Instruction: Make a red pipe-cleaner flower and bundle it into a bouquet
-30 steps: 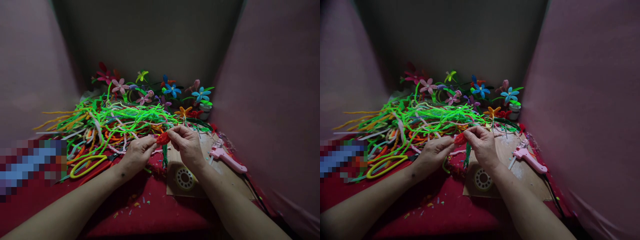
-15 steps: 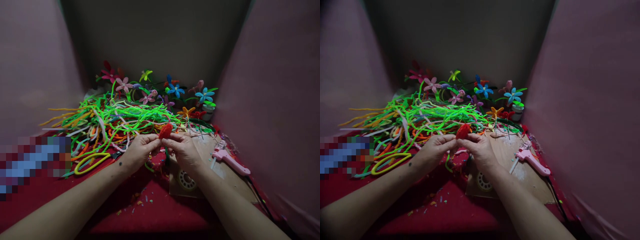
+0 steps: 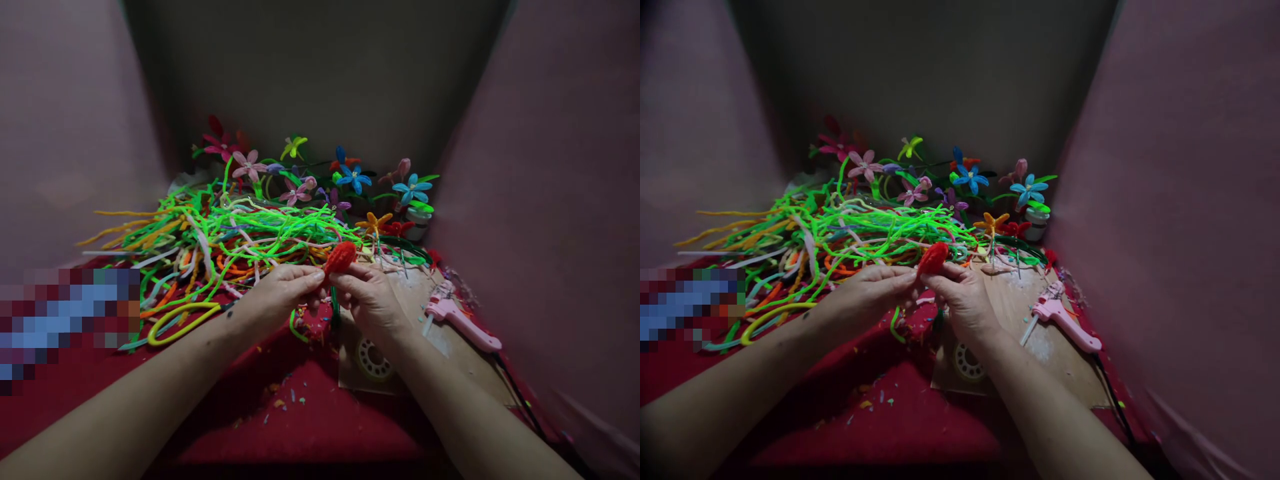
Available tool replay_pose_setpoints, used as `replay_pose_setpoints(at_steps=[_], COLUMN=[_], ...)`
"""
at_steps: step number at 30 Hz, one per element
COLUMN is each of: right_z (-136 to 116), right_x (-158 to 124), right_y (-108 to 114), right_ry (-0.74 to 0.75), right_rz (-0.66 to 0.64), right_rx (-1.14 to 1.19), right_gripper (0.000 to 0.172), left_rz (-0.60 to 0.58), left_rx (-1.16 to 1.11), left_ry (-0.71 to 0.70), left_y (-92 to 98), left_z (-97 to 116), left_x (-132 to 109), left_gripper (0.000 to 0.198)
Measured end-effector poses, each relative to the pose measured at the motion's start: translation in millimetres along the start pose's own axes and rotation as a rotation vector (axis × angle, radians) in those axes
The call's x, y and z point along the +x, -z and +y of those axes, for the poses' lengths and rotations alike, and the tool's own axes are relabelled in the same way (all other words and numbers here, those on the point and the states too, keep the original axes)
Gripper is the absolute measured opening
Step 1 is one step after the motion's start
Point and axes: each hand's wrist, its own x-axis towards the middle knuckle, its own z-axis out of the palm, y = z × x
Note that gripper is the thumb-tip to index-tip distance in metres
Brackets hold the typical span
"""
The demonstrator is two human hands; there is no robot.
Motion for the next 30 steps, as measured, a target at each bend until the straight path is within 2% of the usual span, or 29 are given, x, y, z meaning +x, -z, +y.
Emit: replay_pose_setpoints(at_steps=[3, 6, 12, 18, 21, 25, 27, 30], right_z=[0.8, 1.0, 4.1, -0.7, -11.4, -29.0, -36.2, -39.7], right_x=[0.3, 0.0, -0.2, 0.4, 2.8, 11.2, 16.7, 24.6], right_y=[0.5, 0.1, -0.2, -1.0, 1.9, 7.7, 8.2, 7.7], right_ry=[-0.023, -0.049, -0.066, -0.088, -0.038, -0.01, -0.027, -0.058], right_rz=[-0.002, -0.007, 0.006, 0.019, 0.072, 0.095, 0.109, 0.114], right_rx=[0.019, 0.022, -0.012, 0.063, 0.108, 0.105, 0.096, 0.121], right_gripper=[0.01, 0.012, 0.018, 0.015, 0.013, 0.014, 0.017, 0.02], left_rz=[-0.014, 0.007, 0.044, -0.001, 0.116, 0.364, 0.411, 0.437], left_rx=[-0.207, -0.295, -0.376, -0.327, -0.247, -0.061, 0.038, 0.107], left_ry=[0.072, 0.1, 0.12, 0.146, 0.11, -0.087, -0.142, -0.149], left_y=[0.5, 0.9, -1.1, 1.3, 10.0, 22.9, 26.5, 27.7], left_z=[-4.1, -8.9, -14.3, -9.5, -4.3, -0.3, -0.2, 0.4], left_x=[1.7, 3.2, 4.9, 5.2, 7.3, 11.1, 12.7, 14.1], left_gripper=[0.024, 0.02, 0.016, 0.02, 0.025, 0.017, 0.016, 0.017])
